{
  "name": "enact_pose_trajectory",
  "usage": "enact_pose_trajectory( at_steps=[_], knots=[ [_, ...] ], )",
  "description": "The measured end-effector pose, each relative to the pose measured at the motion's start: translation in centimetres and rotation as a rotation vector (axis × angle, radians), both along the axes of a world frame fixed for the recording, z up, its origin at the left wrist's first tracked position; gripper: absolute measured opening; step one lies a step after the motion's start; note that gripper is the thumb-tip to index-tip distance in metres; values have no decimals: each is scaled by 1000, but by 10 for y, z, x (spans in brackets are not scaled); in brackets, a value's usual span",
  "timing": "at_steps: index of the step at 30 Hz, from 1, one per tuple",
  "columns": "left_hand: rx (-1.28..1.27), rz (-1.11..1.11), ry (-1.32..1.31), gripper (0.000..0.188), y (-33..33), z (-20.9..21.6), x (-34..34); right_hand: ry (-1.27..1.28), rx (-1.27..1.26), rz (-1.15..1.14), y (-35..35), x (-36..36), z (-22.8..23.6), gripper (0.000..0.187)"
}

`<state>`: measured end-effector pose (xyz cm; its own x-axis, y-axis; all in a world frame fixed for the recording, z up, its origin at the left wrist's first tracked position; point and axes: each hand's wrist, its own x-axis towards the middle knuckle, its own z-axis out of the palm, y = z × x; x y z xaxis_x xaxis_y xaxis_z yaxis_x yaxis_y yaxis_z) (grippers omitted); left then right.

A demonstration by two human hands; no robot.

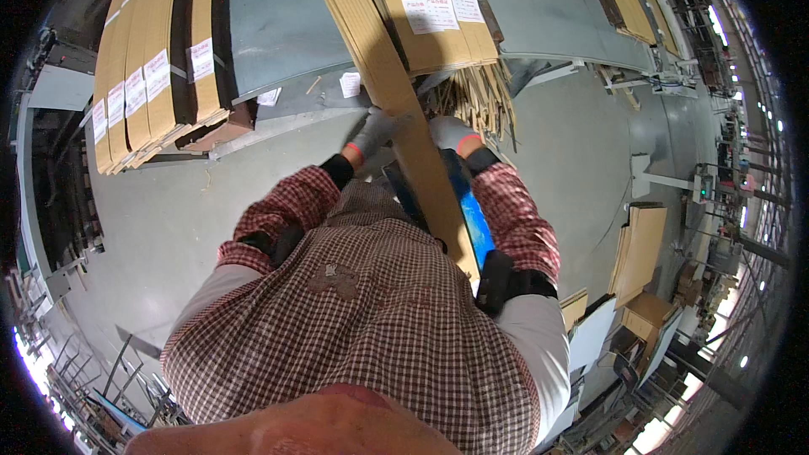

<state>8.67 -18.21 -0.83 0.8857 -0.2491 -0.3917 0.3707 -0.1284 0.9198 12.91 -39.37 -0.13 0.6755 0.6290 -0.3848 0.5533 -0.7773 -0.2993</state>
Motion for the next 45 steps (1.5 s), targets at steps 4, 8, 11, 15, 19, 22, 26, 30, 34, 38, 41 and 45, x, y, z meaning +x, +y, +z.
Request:
enact_pose_trajectory(
  at_steps=[4,8,11,15,19,22,26,30,34,38,41,45],
  knots=[
    [-338,-110,-89,60,38,8,-8,-14,-34,23,22,24,59,28],
    [-228,-22,-172,72,55,106,-71,389,586,186,74,-37,153,29],
    [-366,-86,111,74,57,127,-82,524,311,231,90,-55,168,31],
    [-274,94,89,66,75,36,-89,398,128,12,19,11,106,30],
    [-426,17,184,32,-3,-98,-46,25,-282,14,-35,30,-46,28],
    [88,-330,177,17,-16,-135,-12,142,179,-298,-13,45,-85,37],
    [68,-430,147,16,-7,-126,-17,303,278,-355,-8,29,-76,35],
    [68,-650,-82,28,6,-129,-12,-207,412,-564,11,4,-33,48],
    [238,-447,-272,19,3,-111,-15,-161,289,-599,41,-64,21,92],
    [-883,-49,198,40,67,-77,-64,-311,-42,-551,81,-98,38,101],
    [-156,-224,-396,36,82,-37,-77,-357,-15,-619,80,-98,28,97],
    [34,-210,-451,34,-19,25,-12,-167,408,-600,54,-110,16,69]
  ],
)
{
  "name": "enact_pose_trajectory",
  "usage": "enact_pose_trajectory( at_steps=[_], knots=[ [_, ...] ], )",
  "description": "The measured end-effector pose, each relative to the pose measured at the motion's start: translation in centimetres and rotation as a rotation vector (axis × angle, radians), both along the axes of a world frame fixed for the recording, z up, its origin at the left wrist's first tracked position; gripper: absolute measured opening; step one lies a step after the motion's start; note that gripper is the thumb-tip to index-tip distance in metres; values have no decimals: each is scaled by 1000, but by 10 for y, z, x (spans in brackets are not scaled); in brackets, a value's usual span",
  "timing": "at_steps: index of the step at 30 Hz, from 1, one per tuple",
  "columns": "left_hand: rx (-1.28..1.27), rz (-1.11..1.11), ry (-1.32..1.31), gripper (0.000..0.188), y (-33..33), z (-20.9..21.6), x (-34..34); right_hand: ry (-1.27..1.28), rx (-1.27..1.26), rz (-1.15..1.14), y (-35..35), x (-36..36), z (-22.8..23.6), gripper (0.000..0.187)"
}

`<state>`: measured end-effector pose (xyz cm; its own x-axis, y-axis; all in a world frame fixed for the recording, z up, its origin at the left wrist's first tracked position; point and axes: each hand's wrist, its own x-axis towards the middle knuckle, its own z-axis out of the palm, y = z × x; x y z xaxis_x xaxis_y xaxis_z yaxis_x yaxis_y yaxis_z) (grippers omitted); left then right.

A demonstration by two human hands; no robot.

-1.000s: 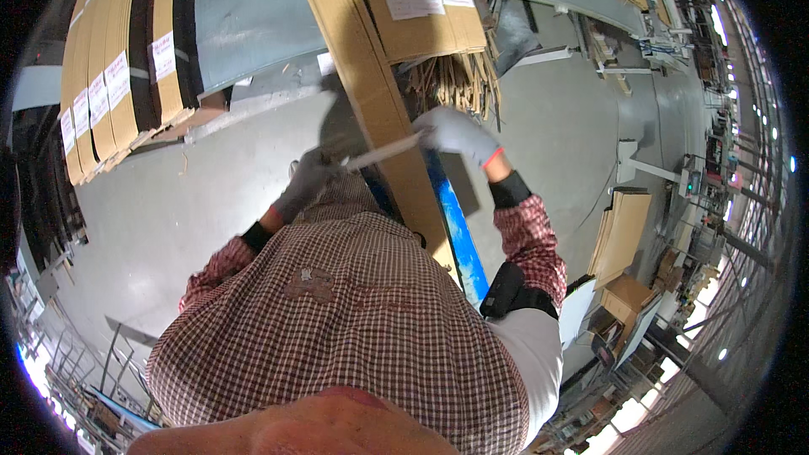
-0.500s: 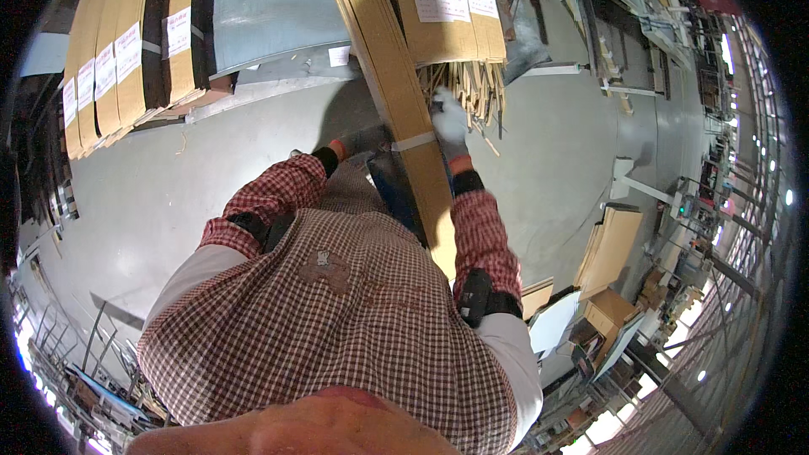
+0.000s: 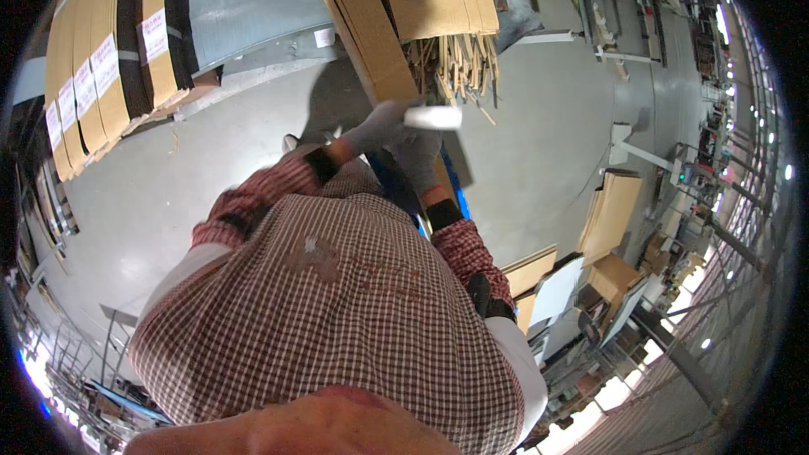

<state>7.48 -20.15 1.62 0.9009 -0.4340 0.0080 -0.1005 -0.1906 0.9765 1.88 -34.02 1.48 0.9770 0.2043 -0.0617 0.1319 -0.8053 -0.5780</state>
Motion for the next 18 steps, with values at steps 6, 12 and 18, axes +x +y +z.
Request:
enact_pose_trajectory(
  at_steps=[6,12,18],
  knots=[
    [592,36,-79,22,-44,-15,-1,-817,-290,-76,-36,59,73,29],
    [539,185,-125,31,-34,-2,-8,416,-415,608,-50,132,47,16],
    [722,-13,-163,24,-47,6,4,404,-1153,860,-87,178,-59,26]
  ],
)
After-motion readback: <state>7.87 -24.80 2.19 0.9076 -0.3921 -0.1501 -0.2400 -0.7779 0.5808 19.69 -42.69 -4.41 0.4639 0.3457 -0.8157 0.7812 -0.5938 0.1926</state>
